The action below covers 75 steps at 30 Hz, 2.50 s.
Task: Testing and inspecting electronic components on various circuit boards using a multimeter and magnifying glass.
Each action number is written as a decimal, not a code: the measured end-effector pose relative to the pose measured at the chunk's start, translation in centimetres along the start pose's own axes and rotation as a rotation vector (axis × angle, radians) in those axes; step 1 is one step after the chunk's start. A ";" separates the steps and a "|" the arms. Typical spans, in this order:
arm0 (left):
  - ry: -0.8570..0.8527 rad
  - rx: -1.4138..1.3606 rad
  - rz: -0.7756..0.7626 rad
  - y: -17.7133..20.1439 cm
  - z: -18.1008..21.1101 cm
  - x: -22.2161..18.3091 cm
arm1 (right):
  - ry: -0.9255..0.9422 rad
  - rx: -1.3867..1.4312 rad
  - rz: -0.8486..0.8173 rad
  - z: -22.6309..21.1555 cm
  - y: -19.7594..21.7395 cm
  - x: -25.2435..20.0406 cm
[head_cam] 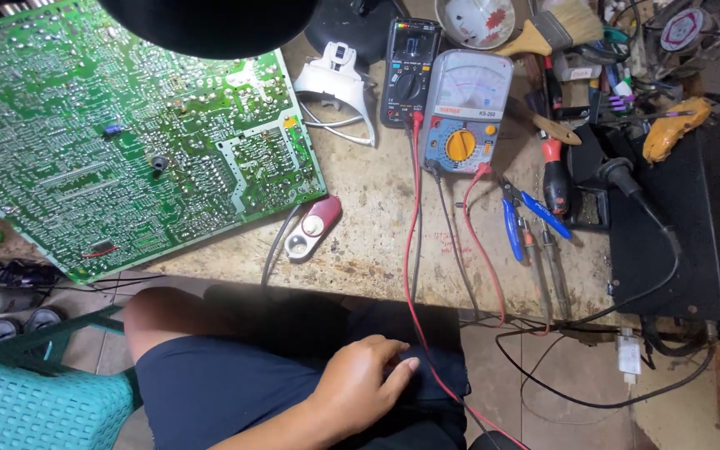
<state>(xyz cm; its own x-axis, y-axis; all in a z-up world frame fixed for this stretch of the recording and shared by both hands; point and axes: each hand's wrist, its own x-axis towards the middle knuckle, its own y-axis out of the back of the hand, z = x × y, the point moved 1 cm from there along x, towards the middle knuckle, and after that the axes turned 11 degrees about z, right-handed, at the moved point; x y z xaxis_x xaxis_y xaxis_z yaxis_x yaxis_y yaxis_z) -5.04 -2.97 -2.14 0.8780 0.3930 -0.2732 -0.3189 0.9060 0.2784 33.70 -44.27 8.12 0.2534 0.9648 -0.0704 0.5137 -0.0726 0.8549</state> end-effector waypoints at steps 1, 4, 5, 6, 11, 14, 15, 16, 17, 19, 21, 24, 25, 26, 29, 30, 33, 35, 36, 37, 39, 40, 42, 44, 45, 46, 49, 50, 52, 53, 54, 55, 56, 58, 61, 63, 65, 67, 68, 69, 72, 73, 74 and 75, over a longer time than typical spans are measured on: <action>-0.181 0.197 0.162 0.9 0.5 -0.6 | 0.028 -0.029 0.014 -4.5 -1.2 3.6; -0.532 0.053 0.419 3.8 5.4 -2.0 | 0.096 -0.112 0.070 -14.8 -5.3 12.0; -0.534 0.062 0.419 3.6 5.2 -2.0 | 0.099 -0.108 0.077 -18.5 -7.5 16.6; -0.589 0.150 0.495 3.6 5.1 -1.8 | 0.213 -0.042 0.344 -23.2 -9.4 20.7; -0.689 0.122 0.476 5.1 3.9 -0.2 | 0.451 0.126 0.613 -32.7 -12.4 28.1; -0.726 0.115 0.618 5.9 3.4 0.3 | 0.583 0.053 0.574 -32.9 -12.4 28.8; -0.732 0.065 0.539 6.3 3.5 0.5 | 0.622 0.027 0.559 -32.6 -12.5 29.0; -0.735 0.012 0.458 6.7 3.6 0.6 | 0.659 0.000 0.540 -32.4 -12.7 29.0; -0.737 0.012 0.456 6.4 3.5 0.7 | 0.658 -0.002 0.542 -32.6 -12.5 29.4; -0.573 -0.018 0.389 5.7 3.0 0.8 | 0.676 -0.008 0.599 -33.1 -12.0 29.9; -0.506 -0.049 0.355 5.5 2.5 1.1 | 0.653 0.022 0.611 -33.0 -12.3 30.1; -0.449 -0.044 0.337 5.5 1.4 1.3 | 0.662 0.050 0.568 -32.4 -13.3 30.2; -0.466 -0.008 0.349 5.5 0.9 1.4 | 0.694 0.043 0.517 -32.1 -13.8 30.3; -0.458 -0.008 0.355 5.7 1.1 1.4 | 0.697 0.050 0.511 -31.9 -13.2 30.0; -0.677 0.005 0.586 6.5 2.0 1.3 | 0.671 0.153 0.415 -31.0 -12.1 28.9; -0.689 -0.036 0.688 6.8 2.3 1.3 | 0.481 0.194 0.623 -30.6 -11.9 28.5; -0.679 -0.097 0.842 7.1 2.3 2.6 | 0.159 0.337 0.802 -24.8 -13.2 29.3; -0.666 -0.117 0.895 7.3 2.6 4.0 | 0.045 0.437 0.789 -22.2 -14.3 31.3; -0.639 -0.130 0.887 7.5 3.1 4.8 | -0.153 0.750 0.713 -21.9 -14.8 32.8; -0.612 -0.143 0.879 7.8 3.6 5.6 | -0.357 1.057 0.622 -21.8 -15.2 34.2; -0.602 -0.106 0.877 7.7 3.5 6.3 | -0.436 1.084 0.614 -22.0 -16.3 35.8; -0.587 -0.067 0.872 7.7 3.5 6.6 | -0.519 1.114 0.604 -22.1 -17.0 36.6; -0.633 -0.009 0.900 7.5 2.9 5.7 | -0.380 0.876 0.658 -22.3 -17.1 36.6; -0.676 0.053 0.926 7.3 2.2 4.8 | -0.242 0.639 0.704 -23.1 -16.2 36.6; -0.708 0.075 0.979 7.3 1.8 4.3 | -0.138 0.478 0.630 -23.7 -15.4 36.7; -0.741 0.099 1.032 7.2 1.4 3.8 | -0.033 0.319 0.553 -24.5 -14.6 36.7; -0.725 0.113 1.104 7.3 0.5 2.7 | 0.051 0.115 0.637 -24.7 -16.4 38.2; -0.726 0.116 1.106 7.4 0.5 2.7 | 0.053 0.117 0.638 -25.0 -17.0 38.7; -0.656 0.078 1.086 7.5 0.5 2.7 | 0.042 0.057 0.373 -25.5 -18.4 39.6; -0.660 0.077 1.087 7.6 0.5 2.6 | 0.043 0.055 0.376 -25.6 -18.9 39.8; -0.633 0.047 1.075 7.6 0.5 2.6 | 0.053 0.054 0.372 -25.7 -19.2 40.1; -0.606 0.017 1.063 7.6 0.6 2.6 | 0.064 0.053 0.369 -25.8 -19.6 40.3; -0.613 0.011 1.058 7.6 0.5 2.6 | 0.060 0.046 0.375 -25.6 -19.3 40.0; -0.596 -0.019 1.049 7.5 0.2 2.5 | 0.214 -0.092 0.423 -25.3 -18.9 39.4; -0.681 -0.003 1.000 8.1 1.5 2.2 | 0.302 -0.060 0.634 -25.4 -16.4 36.3; -0.719 0.029 0.966 8.5 1.0 2.9 | 0.242 -0.076 0.752 -22.2 -16.0 33.8; -0.748 0.062 0.941 8.7 0.5 3.9 | 0.187 -0.090 0.860 -19.8 -14.9 31.4; -0.776 0.194 0.839 9.0 0.4 5.2 | 0.106 -0.194 0.942 -18.0 -13.1 29.6; -0.775 0.193 0.841 9.2 0.5 6.0 | 0.107 -0.195 0.940 -17.6 -13.2 29.0; -0.790 0.312 0.740 9.4 0.8 6.8 | 0.077 -0.243 0.937 -17.1 -13.2 28.4; -0.792 0.522 0.628 9.2 1.1 9.1 | 0.045 -0.346 0.919 -15.4 -13.9 27.3; -0.779 0.616 0.615 9.1 1.2 9.8 | 0.041 -0.397 0.906 -14.8 -14.2 27.0; -0.780 0.618 0.620 9.1 1.4 10.0 | 0.046 -0.397 0.907 -15.0 -14.1 27.1; -0.781 0.658 0.616 9.1 1.6 10.3 | 0.029 -0.397 0.885 -15.1 -14.1 27.3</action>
<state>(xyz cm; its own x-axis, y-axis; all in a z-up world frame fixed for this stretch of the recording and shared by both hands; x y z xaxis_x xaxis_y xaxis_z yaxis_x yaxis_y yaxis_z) 1.66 9.05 -0.96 0.6940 0.3251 0.6424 -0.7184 0.2544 0.6474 20.95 -13.12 1.94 0.3925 0.6083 0.6898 -0.1687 -0.6897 0.7042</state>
